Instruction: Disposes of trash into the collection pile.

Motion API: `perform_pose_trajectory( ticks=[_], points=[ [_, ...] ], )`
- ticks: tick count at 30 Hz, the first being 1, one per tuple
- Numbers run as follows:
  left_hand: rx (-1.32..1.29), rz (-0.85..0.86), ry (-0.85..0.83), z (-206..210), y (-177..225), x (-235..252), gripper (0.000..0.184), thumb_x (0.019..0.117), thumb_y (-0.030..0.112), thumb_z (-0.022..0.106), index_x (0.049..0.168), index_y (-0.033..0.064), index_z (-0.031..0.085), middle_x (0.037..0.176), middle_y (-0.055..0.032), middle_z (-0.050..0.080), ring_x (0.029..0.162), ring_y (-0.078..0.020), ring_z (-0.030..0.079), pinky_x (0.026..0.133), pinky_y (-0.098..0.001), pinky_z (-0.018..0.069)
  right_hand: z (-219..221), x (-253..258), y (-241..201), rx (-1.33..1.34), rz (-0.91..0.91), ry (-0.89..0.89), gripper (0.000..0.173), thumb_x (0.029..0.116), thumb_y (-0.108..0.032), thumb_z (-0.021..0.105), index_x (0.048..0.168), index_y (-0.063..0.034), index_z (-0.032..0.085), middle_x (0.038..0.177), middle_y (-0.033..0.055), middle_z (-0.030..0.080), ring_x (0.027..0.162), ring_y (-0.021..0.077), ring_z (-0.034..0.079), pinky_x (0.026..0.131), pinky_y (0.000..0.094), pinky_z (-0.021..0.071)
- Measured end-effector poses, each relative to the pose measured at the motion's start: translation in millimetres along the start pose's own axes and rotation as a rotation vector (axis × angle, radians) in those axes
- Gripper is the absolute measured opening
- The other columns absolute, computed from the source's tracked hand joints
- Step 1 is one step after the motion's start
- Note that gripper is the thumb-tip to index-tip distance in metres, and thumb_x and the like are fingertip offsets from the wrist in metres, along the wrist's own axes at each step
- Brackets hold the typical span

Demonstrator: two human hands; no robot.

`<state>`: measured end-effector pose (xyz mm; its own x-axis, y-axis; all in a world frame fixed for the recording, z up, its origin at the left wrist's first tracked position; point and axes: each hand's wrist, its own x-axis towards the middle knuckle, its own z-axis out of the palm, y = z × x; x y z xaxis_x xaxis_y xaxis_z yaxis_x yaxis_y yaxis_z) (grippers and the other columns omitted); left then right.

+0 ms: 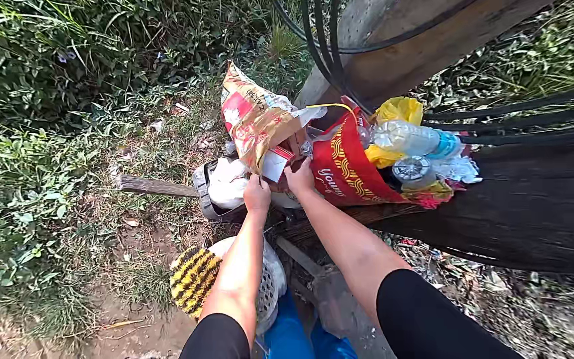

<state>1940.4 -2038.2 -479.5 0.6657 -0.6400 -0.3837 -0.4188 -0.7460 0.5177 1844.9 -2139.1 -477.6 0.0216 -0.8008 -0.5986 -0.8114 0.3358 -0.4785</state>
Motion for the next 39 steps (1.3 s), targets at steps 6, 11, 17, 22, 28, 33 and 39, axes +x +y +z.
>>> perform_pose_trajectory(
  ticks=[6,11,17,22,28,33,39],
  points=[
    [-0.209,-0.122,0.062,2,1,-8,0.028,0.1045,0.018,0.05,0.123,0.0036,0.066,0.112,-0.0197,0.071,0.105,-0.0368,0.07,0.09,-0.0597,0.0547,6,-8,37,-0.098,-0.5,-0.238,0.059,0.0921,-0.013,0.071,0.145,0.0027,0.05,0.149,0.0247,0.051,0.139,0.0417,0.048,0.113,0.0603,0.041],
    [-0.077,0.123,-0.468,-1,3,-32,0.046,0.1061,0.025,0.055,0.148,0.0048,0.051,0.135,-0.0222,0.063,0.125,-0.0372,0.062,0.107,-0.0577,0.0483,4,-50,89,-0.197,-0.332,-0.453,0.062,0.0926,-0.022,0.073,0.148,-0.0053,0.051,0.164,0.023,0.03,0.15,0.0397,0.034,0.119,0.0588,0.0347],
    [-0.209,0.189,-0.232,-68,-60,-153,0.03,0.1041,0.019,0.056,0.124,0.0027,0.071,0.118,-0.0137,0.072,0.104,-0.0197,0.071,0.096,-0.0393,0.057,-33,-134,204,-0.349,-0.28,-0.685,0.045,0.0986,-0.016,0.062,0.142,-0.004,0.058,0.159,0.0204,0.04,0.146,0.0368,0.042,0.117,0.0552,0.0385],
    [-0.295,-0.388,0.235,-64,-123,-316,0.032,0.1092,0.019,0.049,0.1,-0.008,0.063,0.087,-0.0176,0.063,0.08,-0.023,0.062,0.078,-0.0402,0.0529,-73,-205,314,-0.33,-0.22,-0.772,0.039,0.0978,-0.008,0.062,0.136,0.0,0.062,0.148,0.0231,0.053,0.14,0.0379,0.049,0.117,0.0547,0.0383],
    [-0.146,-0.945,-0.041,10,-160,-374,0.09,0.0996,0.063,0.055,0.15,-0.0093,0.037,0.15,-0.039,0.039,0.137,-0.0507,0.045,0.109,-0.0604,0.0423,-133,-274,391,-0.284,-0.038,-0.753,0.042,0.1046,-0.016,0.054,0.145,-0.0048,0.056,0.145,0.0246,0.055,0.136,0.0411,0.052,0.114,0.06,0.0386],
    [0.179,-0.671,-0.437,39,-173,-349,0.054,0.1114,0.039,0.043,0.128,-0.0069,0.064,0.137,-0.0273,0.061,0.13,-0.0391,0.057,0.11,-0.0557,0.0438,-156,-330,483,-0.025,0.08,-0.509,0.036,0.1044,-0.014,0.058,0.137,-0.0011,0.061,0.14,0.0245,0.059,0.13,0.0401,0.057,0.111,0.059,0.0422],
    [-0.42,-0.672,-0.173,38,-154,-388,0.042,0.1089,0.029,0.04,0.131,-0.0046,0.051,0.113,-0.0218,0.059,0.091,-0.0292,0.058,0.078,-0.0496,0.053,-189,-413,606,0.131,0.216,-0.284,0.034,0.1031,-0.013,0.058,0.135,-0.0019,0.063,0.133,0.0231,0.064,0.124,0.0403,0.061,0.107,0.062,0.0449]
  ],
)
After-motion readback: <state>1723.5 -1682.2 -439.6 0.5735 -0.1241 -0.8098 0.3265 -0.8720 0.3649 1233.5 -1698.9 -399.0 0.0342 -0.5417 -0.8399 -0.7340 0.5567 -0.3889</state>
